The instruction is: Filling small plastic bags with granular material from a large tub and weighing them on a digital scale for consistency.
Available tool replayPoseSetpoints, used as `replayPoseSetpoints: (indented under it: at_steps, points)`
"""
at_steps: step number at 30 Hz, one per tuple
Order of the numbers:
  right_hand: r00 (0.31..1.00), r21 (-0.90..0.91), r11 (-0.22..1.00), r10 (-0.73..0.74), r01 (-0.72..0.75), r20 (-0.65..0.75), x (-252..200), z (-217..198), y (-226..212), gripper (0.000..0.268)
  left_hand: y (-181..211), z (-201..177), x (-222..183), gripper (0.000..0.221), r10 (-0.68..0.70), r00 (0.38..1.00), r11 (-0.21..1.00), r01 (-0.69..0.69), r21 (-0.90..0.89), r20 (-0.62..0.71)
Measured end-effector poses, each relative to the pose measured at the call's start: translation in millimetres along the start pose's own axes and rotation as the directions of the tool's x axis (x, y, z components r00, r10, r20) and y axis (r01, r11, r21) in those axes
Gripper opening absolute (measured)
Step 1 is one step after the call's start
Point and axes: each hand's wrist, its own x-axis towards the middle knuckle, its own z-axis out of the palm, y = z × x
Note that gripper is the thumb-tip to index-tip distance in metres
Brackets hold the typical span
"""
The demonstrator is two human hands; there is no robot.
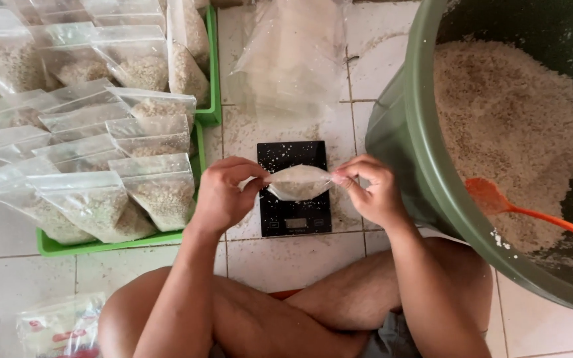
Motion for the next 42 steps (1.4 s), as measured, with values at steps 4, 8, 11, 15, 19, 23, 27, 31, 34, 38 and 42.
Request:
replayPoseSetpoints:
  at_steps: [4,8,11,15,19,23,27,31,34,38,42]
  points:
    - [1.000,-0.023,1.000,0.015,-0.015,-0.022,7,-1,-20,0.004,2,3,-1,0.013,-0.031,0.999,0.999,0.031,0.008,-0.031]
    - [0.999,-0.026,1.000,0.009,-0.010,-0.034,6,0,-23,0.004,3,2,-2,0.012,-0.002,0.999,0.999,0.004,0.044,-0.035]
    - [0.999,-0.022,1.000,0.008,-0.009,-0.031,6,0,-24,0.003,6,1,-1,0.011,0.007,0.999,0.999,-0.006,0.053,-0.033]
    - [0.999,0.011,0.999,0.039,-0.038,-0.029,5,1,-18,0.001,7,1,-2,0.010,-0.024,0.999,1.000,0.025,0.013,-0.031]
    - [0.996,0.048,0.995,0.092,-0.091,-0.013,6,0,-23,0.003,9,0,1,0.009,-0.021,1.000,0.999,0.021,-0.048,-0.012]
    - [0.990,0.055,0.988,0.142,-0.143,0.021,4,-4,-20,0.018,6,3,1,0.011,0.011,1.000,0.995,-0.009,-0.096,0.017]
    - [0.994,0.070,0.993,0.093,-0.097,0.057,6,1,-20,0.029,6,7,2,0.050,0.059,0.995,0.975,-0.042,-0.217,0.074]
    - [0.997,0.064,0.996,0.059,-0.062,0.055,7,5,-17,0.026,15,20,0,0.073,0.039,0.995,0.954,-0.010,-0.299,0.091]
    - [0.997,0.049,0.998,0.043,-0.046,0.061,8,6,-15,0.022,16,24,-2,0.069,0.022,0.997,0.962,-0.001,-0.271,0.076]
    - [0.997,0.046,0.998,0.035,-0.038,0.070,8,5,-13,0.014,13,31,-3,0.061,-0.028,0.999,0.974,0.036,-0.222,0.037]
    - [0.998,0.051,0.998,0.023,-0.025,0.055,8,6,-12,0.011,16,30,-4,0.057,-0.077,0.997,0.975,0.070,-0.211,-0.027]
